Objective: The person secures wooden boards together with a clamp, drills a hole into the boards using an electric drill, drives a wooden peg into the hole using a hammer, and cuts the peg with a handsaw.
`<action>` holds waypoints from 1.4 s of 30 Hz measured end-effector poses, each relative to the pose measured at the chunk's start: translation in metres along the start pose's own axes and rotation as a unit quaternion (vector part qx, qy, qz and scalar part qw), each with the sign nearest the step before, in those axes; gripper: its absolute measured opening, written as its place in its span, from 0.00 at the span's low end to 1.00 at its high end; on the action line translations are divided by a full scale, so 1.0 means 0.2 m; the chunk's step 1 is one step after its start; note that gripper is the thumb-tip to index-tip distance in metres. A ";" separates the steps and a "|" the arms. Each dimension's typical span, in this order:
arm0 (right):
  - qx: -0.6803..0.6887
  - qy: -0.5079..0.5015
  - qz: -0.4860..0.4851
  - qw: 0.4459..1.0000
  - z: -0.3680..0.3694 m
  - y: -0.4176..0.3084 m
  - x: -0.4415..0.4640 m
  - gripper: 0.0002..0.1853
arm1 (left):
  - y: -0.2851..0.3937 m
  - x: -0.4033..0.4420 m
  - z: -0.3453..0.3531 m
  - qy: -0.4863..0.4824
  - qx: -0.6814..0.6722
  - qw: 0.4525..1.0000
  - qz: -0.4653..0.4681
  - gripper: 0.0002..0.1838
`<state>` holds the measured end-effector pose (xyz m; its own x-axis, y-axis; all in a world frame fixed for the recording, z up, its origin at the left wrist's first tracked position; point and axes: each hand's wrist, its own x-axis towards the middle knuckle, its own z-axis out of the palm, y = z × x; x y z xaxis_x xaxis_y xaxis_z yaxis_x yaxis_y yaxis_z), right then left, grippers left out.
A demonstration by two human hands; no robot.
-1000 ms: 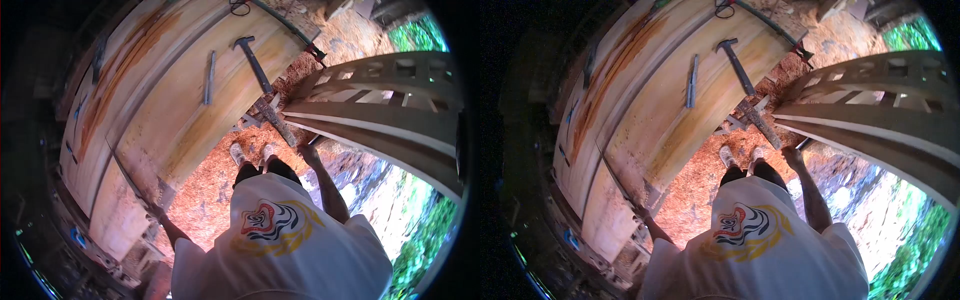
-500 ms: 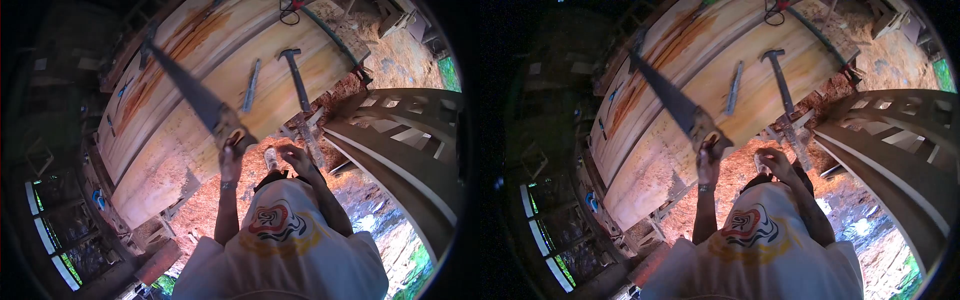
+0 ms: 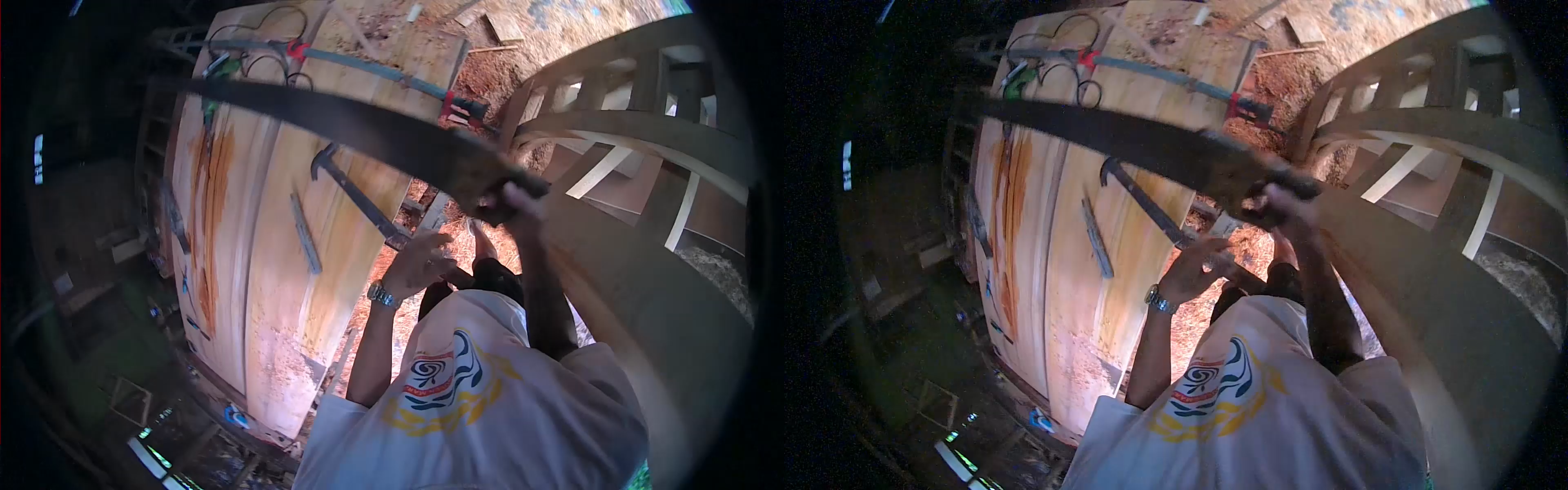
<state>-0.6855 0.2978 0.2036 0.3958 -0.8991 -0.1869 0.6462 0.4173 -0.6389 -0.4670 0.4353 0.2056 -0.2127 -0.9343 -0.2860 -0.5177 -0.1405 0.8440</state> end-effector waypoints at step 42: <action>-0.135 0.032 0.498 0.856 -1.19 0.49 1.44 0.21 | -1.00 1.85 -0.95 0.296 0.304 0.903 0.070 0.43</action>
<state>-0.6630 0.0484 -0.0902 0.6204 -0.1243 -0.7744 -0.1692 0.9429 -0.2869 -0.2837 0.0550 0.0169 0.0753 -0.9657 0.2485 -0.9172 0.0308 0.3973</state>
